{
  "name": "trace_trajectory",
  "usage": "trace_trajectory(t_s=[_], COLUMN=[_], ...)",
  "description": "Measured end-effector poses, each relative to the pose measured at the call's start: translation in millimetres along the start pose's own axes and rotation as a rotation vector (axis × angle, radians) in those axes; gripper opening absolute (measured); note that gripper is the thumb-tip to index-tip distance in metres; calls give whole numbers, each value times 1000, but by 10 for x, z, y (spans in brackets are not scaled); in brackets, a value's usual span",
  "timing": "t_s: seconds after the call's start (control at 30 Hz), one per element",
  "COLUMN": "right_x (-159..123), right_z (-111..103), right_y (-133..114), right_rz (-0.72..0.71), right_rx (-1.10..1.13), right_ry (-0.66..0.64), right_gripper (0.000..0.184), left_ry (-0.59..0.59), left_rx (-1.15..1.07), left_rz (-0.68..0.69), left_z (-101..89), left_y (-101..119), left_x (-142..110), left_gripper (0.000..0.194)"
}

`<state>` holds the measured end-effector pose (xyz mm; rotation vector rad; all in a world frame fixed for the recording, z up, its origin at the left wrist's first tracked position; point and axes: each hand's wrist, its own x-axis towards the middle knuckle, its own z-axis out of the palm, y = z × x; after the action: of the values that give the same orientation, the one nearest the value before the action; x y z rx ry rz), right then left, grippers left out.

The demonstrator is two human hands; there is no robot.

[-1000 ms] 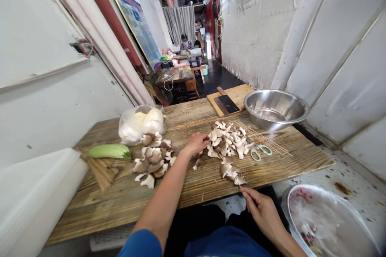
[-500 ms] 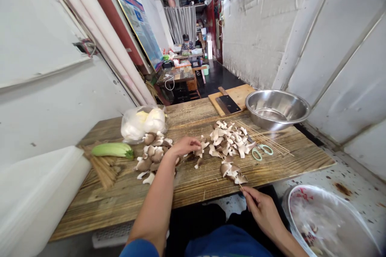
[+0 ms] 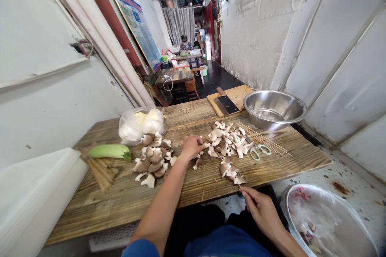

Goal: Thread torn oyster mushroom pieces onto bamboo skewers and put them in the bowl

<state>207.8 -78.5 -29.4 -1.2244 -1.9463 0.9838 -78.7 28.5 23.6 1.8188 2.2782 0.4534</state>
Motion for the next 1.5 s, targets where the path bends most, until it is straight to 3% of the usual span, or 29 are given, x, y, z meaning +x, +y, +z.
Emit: trace_trajectory(t_s=[0.13, 0.23, 0.33, 0.53, 0.73, 0.9, 1.1, 1.27, 1.37, 1.5], right_x=[5, 21, 34, 35, 60, 71, 47, 48, 57, 56], right_z=[10, 25, 21, -19, 4, 26, 47, 61, 58, 45], right_y=[7, 1, -13, -10, -42, -140, -187, -202, -194, -132], right_rz=[3, 4, 2, 5, -21, -63, -60, -34, -31, 0], right_rx=[15, 10, -1, -4, 24, 57, 62, 71, 57, 35], right_ry=[-3, -5, -4, 13, -5, -31, -49, -66, -55, -19], right_gripper=[41, 41, 42, 41, 37, 35, 34, 37, 37, 38], left_ry=[-17, 9, 27, 231, 13, -20, -41, -59, -22, -7], left_rx=[-206, -172, -114, -377, -1011, -1213, -1410, -1289, -1085, -709], left_rz=[75, 82, 115, 223, 46, -80, -92, -57, -14, 50], left_z=[-17, 15, 49, -62, -68, 31, 22, -25, 11, 47], left_y=[-12, -1, 4, -116, -300, -306, -261, -174, -134, -117], left_x=[-24, -24, -14, -146, -411, -524, -567, -628, -613, -512], left_gripper=[11, 21, 12, 13, 31, 41, 30, 31, 34, 24])
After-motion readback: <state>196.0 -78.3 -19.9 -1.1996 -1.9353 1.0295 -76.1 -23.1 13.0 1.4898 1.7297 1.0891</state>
